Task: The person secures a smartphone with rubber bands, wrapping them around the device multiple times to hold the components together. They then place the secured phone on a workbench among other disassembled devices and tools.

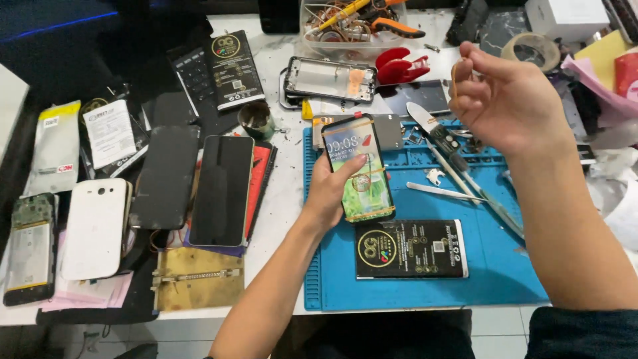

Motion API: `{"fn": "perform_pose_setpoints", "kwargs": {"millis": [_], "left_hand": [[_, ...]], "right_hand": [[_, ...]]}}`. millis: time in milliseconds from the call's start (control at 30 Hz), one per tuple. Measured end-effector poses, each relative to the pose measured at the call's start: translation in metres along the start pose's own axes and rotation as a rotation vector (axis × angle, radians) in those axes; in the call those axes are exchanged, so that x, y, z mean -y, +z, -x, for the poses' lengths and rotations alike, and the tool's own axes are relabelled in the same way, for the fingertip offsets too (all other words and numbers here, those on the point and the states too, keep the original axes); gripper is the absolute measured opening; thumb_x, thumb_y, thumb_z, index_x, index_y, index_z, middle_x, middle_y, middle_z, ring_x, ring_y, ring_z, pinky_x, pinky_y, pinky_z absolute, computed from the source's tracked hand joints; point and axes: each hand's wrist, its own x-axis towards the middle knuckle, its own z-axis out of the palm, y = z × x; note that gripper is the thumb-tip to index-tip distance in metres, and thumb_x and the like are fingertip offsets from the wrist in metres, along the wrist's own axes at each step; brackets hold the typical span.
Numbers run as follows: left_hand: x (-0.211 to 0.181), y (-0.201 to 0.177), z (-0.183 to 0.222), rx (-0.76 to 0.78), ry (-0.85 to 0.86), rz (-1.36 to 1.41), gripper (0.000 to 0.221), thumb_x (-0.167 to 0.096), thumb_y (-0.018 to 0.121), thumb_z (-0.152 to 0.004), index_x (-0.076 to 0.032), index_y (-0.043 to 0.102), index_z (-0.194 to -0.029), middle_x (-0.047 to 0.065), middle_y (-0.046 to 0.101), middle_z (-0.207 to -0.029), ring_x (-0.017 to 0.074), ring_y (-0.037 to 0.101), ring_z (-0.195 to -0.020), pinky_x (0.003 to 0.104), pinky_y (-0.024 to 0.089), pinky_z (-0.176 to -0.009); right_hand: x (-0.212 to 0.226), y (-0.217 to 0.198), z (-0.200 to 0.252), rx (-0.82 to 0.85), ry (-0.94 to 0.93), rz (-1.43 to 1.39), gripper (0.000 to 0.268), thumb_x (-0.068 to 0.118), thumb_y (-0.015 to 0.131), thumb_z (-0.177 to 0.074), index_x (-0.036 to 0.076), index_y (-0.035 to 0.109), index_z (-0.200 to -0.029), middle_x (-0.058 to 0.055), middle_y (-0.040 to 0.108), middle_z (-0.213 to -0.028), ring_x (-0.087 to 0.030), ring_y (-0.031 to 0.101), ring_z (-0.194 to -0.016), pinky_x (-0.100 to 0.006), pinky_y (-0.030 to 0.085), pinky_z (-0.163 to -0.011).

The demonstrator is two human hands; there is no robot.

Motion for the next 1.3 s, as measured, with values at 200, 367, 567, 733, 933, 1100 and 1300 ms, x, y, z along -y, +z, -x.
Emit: {"fn": "perform_pose_setpoints", "kwargs": {"millis": [200, 367, 567, 733, 933, 1100, 1300], "left_hand": [[0.011, 0.001, 0.007, 0.126, 0.166, -0.273, 0.042, -0.021, 0.072, -0.085, -0.005, 0.062, -0.123, 0.012, 0.073, -0.111, 0.0249, 0.072, -0.097, 0.04, 0.062, -0.083], [-0.001, 0.013, 0.026, 0.211, 0.148, -0.303, 0.053, -0.023, 0.072, -0.084, -0.004, 0.051, -0.128, 0.018, 0.069, -0.12, 0.0323, 0.073, -0.1, 0.047, 0.065, -0.083], [0.003, 0.011, 0.028, 0.251, 0.301, -0.493, 0.063, -0.034, 0.073, -0.083, -0.007, 0.047, -0.135, 0.012, 0.063, -0.126, 0.024, 0.065, -0.113, 0.038, 0.055, -0.095], [-0.002, 0.015, 0.034, 0.26, 0.329, -0.523, 0.063, -0.033, 0.07, -0.086, -0.008, 0.046, -0.138, 0.011, 0.061, -0.13, 0.0227, 0.059, -0.119, 0.037, 0.048, -0.103], [0.001, 0.015, 0.034, 0.22, 0.484, -0.503, 0.048, -0.023, 0.072, -0.088, -0.007, 0.052, -0.128, 0.01, 0.065, -0.12, 0.0215, 0.063, -0.11, 0.036, 0.051, -0.099], [-0.005, 0.018, 0.04, 0.02, 0.524, -0.444, 0.042, -0.017, 0.071, -0.088, -0.006, 0.053, -0.125, 0.01, 0.067, -0.113, 0.0236, 0.068, -0.103, 0.036, 0.056, -0.094], [-0.004, 0.013, 0.038, -0.111, 0.681, -0.237, 0.037, -0.011, 0.076, -0.09, -0.005, 0.053, -0.118, 0.009, 0.067, -0.106, 0.0152, 0.063, -0.102, 0.042, 0.049, -0.096]], "right_hand": [[-0.027, -0.037, 0.041, 0.218, -0.272, 0.025, 0.047, -0.015, 0.054, -0.081, 0.005, 0.062, -0.123, -0.023, 0.067, -0.132, -0.015, 0.067, -0.067, -0.018, 0.058, -0.064], [-0.053, -0.03, 0.059, 0.428, -0.764, 0.776, 0.065, -0.009, 0.069, -0.084, 0.012, 0.03, -0.131, -0.025, 0.055, -0.143, -0.031, 0.074, -0.079, -0.034, 0.066, -0.059], [-0.066, -0.036, 0.044, 0.566, -0.966, 1.004, 0.099, 0.016, 0.088, -0.074, 0.02, 0.019, -0.146, -0.02, 0.051, -0.15, -0.025, 0.076, -0.084, -0.029, 0.065, -0.057], [-0.074, -0.031, 0.041, 0.57, -1.002, 1.093, 0.109, 0.019, 0.088, -0.077, 0.022, 0.009, -0.152, -0.02, 0.052, -0.151, -0.024, 0.075, -0.083, -0.028, 0.064, -0.055], [-0.092, -0.02, 0.048, 0.475, -0.809, 1.029, 0.11, 0.013, 0.086, -0.076, 0.022, 0.007, -0.153, -0.02, 0.059, -0.143, -0.016, 0.068, -0.067, -0.025, 0.06, -0.053], [-0.106, -0.005, 0.066, 0.32, -0.342, 0.936, 0.098, 0.018, 0.083, -0.071, 0.02, 0.018, -0.143, -0.018, 0.061, -0.133, -0.019, 0.07, -0.067, -0.031, 0.065, -0.059], [-0.134, -0.013, 0.069, 0.41, -0.131, 0.636, 0.101, -0.004, 0.079, -0.071, 0.017, 0.019, -0.15, -0.022, 0.062, -0.127, -0.038, 0.077, -0.081, -0.048, 0.069, -0.061]]}}
